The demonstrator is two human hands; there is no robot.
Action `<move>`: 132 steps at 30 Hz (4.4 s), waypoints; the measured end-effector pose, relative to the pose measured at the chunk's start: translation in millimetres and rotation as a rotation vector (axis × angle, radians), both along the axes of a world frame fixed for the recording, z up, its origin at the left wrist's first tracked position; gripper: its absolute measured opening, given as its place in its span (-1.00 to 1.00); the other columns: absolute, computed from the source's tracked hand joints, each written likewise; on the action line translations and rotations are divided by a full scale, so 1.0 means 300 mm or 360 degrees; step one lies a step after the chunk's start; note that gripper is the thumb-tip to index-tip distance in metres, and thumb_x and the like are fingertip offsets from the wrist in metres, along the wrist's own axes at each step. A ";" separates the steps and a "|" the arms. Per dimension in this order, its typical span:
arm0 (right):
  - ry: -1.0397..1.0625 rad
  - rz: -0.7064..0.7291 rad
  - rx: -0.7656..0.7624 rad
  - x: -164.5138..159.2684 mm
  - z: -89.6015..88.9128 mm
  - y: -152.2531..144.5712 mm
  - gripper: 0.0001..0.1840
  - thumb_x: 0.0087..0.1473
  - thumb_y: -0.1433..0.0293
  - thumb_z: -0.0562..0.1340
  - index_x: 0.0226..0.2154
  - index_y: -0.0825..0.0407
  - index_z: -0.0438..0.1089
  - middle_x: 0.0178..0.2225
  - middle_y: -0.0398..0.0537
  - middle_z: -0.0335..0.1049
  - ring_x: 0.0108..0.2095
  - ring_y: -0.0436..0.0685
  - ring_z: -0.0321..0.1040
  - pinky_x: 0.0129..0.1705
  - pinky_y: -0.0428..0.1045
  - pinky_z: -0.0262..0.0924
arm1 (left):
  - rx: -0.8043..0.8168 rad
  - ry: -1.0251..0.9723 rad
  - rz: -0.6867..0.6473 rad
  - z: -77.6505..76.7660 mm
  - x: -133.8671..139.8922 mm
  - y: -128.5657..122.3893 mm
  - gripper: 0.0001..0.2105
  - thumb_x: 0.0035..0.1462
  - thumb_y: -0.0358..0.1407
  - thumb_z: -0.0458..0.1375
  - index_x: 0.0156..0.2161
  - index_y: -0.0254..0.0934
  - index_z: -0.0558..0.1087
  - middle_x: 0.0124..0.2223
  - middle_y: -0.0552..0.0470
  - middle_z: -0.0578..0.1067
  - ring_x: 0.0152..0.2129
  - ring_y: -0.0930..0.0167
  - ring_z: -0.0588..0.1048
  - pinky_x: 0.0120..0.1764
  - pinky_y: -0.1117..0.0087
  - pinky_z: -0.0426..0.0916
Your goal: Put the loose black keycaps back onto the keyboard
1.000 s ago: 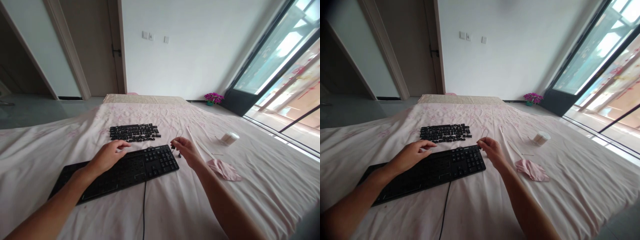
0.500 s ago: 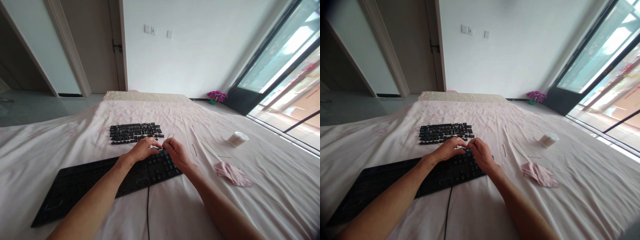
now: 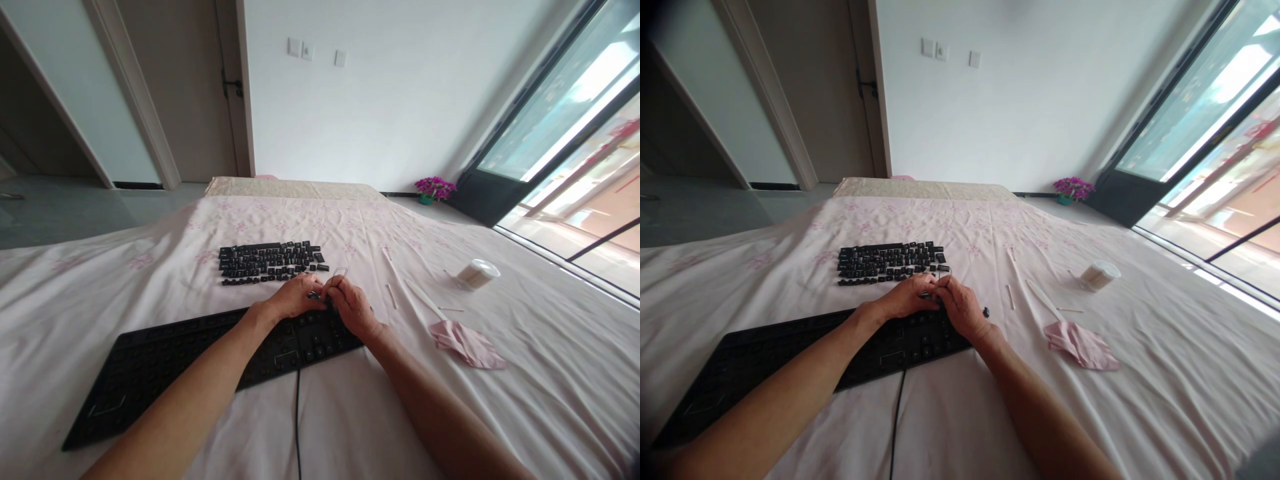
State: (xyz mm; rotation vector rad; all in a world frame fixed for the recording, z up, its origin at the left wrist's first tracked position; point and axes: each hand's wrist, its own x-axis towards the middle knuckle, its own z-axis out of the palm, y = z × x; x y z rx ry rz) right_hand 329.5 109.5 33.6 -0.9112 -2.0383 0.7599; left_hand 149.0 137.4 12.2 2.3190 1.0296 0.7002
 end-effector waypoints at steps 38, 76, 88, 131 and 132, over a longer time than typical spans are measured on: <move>-0.0542 -0.0699 0.0278 0.143 0.166 -0.067 -0.68 0.20 0.25 0.02 -0.09 -0.04 0.36 -0.39 -0.08 0.47 -0.36 0.10 0.40 -0.28 -0.03 0.16 | -0.0026 -0.0463 0.0464 0.129 -0.045 -0.114 -0.83 0.08 -0.28 0.09 -0.25 -0.23 0.50 -0.25 0.04 0.50 -0.32 0.44 0.46 -0.21 0.43 0.33; -0.0760 -0.0706 0.0080 0.274 -0.015 -0.057 -0.76 0.13 0.31 0.12 -0.26 -0.11 0.50 -0.22 -0.12 0.45 -0.26 0.08 0.39 -0.22 -0.04 0.19 | -0.0823 -0.0227 0.1690 -0.002 -0.811 -0.407 -0.46 -0.09 0.11 0.14 -0.03 -0.11 0.42 -0.08 0.17 0.54 -0.22 0.32 0.48 -0.35 0.52 0.32; -0.0495 -0.0584 -0.0225 0.270 -0.013 -0.075 -0.80 -0.01 0.29 0.22 -0.33 -0.04 0.53 -0.29 -0.06 0.42 -0.32 0.10 0.35 -0.24 0.00 0.19 | -0.0337 -0.0167 0.2074 0.057 -0.782 -0.418 -0.62 0.03 0.03 0.06 -0.12 -0.07 0.48 -0.26 0.28 0.55 -0.34 0.47 0.48 -0.22 0.48 0.31; 0.0007 -0.0101 0.0065 -0.179 0.025 -0.293 -0.78 0.10 0.43 0.20 -0.21 -0.09 0.50 -0.32 -0.09 0.46 -0.30 0.05 0.39 -0.20 -0.07 0.26 | -0.1230 -0.1344 0.0867 0.122 -0.142 -0.491 -0.67 -0.09 -0.14 0.29 -0.20 -0.26 0.54 -0.24 -0.03 0.59 -0.31 0.35 0.54 -0.14 0.31 0.42; -0.0003 -0.0104 0.0060 -0.181 0.024 -0.294 -0.79 0.09 0.43 0.21 -0.22 -0.09 0.50 -0.33 -0.10 0.47 -0.31 0.04 0.39 -0.22 -0.08 0.26 | -0.1317 -0.1397 0.0880 0.117 -0.145 -0.492 -0.66 -0.10 -0.14 0.30 -0.21 -0.28 0.54 -0.25 -0.03 0.58 -0.34 0.38 0.54 -0.16 0.32 0.43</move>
